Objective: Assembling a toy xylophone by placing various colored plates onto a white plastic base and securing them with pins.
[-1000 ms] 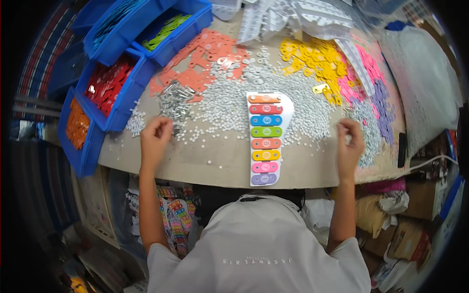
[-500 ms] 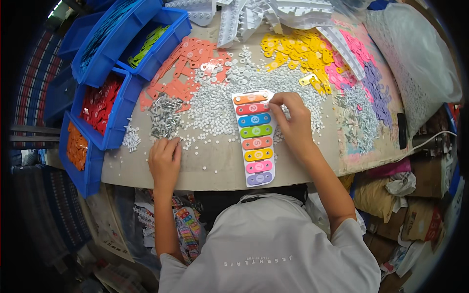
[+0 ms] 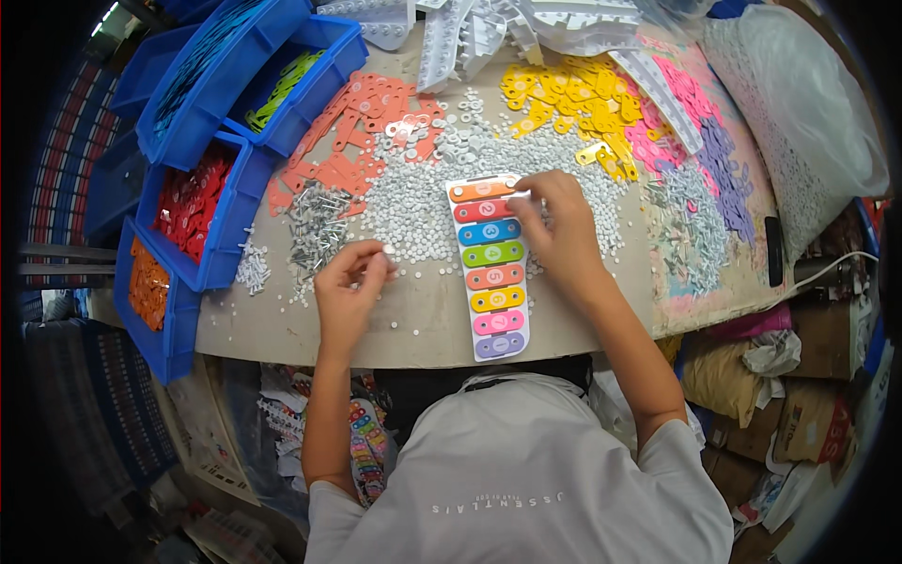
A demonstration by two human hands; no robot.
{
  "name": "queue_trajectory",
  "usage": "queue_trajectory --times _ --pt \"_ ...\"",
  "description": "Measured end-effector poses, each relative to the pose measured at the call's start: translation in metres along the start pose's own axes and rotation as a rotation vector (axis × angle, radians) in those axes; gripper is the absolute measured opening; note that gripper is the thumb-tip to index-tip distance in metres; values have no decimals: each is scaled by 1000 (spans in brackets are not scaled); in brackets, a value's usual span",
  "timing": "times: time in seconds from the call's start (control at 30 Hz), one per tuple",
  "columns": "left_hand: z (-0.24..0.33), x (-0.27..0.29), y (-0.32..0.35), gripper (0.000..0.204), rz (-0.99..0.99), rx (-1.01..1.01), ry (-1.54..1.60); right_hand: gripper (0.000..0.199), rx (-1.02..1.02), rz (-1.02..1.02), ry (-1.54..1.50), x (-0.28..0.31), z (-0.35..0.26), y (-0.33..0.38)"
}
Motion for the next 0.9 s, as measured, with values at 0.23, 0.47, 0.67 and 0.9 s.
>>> queue_trajectory --times 0.23,0.47,0.67,0.9 --pt "30 -36 -28 22 -220 -17 244 55 -480 -242 44 8 9 -19" --pt "28 -59 -55 19 -349 137 441 59 -557 -325 -60 11 28 -23" --pt "25 -66 -65 14 -435 203 453 63 -528 -368 -120 9 34 -24" --pt "35 -68 -67 32 -392 237 283 64 -498 -422 -104 11 36 -29"
Point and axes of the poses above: each hand's wrist, its own y-axis away from the middle knuckle, its own x-axis out of the back of the hand, z = x × y, the point moved 1 cm from there along -y, towards the middle knuckle, and after that the axes turned 10 degrees about -y, right-handed, at the moved point
